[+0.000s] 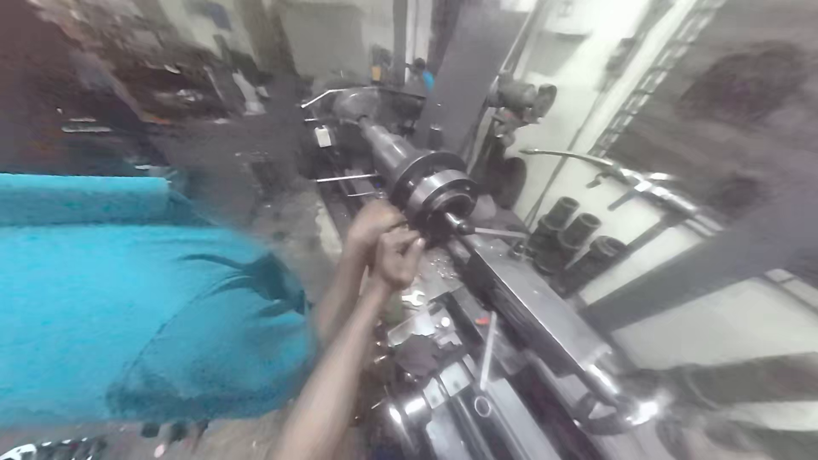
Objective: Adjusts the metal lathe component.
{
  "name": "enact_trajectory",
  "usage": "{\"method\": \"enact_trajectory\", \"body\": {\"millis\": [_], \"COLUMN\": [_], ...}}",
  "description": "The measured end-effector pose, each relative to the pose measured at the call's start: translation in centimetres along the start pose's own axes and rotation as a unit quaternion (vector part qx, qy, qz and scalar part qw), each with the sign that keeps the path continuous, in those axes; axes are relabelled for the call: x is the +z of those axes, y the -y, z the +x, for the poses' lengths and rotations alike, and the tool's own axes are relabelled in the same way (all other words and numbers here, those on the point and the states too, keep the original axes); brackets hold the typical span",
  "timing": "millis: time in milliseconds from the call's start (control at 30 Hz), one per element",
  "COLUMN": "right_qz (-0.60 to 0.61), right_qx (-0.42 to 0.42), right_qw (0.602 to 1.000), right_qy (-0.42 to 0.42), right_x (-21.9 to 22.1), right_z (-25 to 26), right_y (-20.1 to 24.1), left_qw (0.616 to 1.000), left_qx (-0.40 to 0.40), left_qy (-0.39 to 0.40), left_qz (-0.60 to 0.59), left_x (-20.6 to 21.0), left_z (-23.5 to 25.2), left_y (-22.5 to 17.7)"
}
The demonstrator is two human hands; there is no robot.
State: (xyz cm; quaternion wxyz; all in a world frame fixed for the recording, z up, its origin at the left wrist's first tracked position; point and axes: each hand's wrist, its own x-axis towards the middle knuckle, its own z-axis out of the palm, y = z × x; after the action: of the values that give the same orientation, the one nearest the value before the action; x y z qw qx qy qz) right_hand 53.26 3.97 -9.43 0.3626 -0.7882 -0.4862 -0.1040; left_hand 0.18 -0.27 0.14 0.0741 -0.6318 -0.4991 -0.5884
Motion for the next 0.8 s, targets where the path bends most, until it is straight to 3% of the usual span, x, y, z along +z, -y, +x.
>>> {"method": "enact_trajectory", "body": {"millis": [100,500,800], "right_qz": [-0.014,0.005,-0.003], "right_qx": [0.050,0.022,0.063], "right_qw": [0.998,0.996,0.978], "right_qy": [0.042,0.089,0.198], "right_x": [0.5,5.5,6.9], "right_z": [1.8,5.0,1.6], "right_y": [0.5,-3.5,-2.9], "left_qw": [0.999,0.998,0.997], "left_qx": [-0.022,-0.011,0.004], "left_qy": [-0.003,-0.021,-0.019], "left_qz": [-0.044,-0.054,-0.079], "left_x": [0.2,0.7,0.5], "left_z": [0.2,0.0,0.2], "left_y": [-0.7,0.2,0.3]}}
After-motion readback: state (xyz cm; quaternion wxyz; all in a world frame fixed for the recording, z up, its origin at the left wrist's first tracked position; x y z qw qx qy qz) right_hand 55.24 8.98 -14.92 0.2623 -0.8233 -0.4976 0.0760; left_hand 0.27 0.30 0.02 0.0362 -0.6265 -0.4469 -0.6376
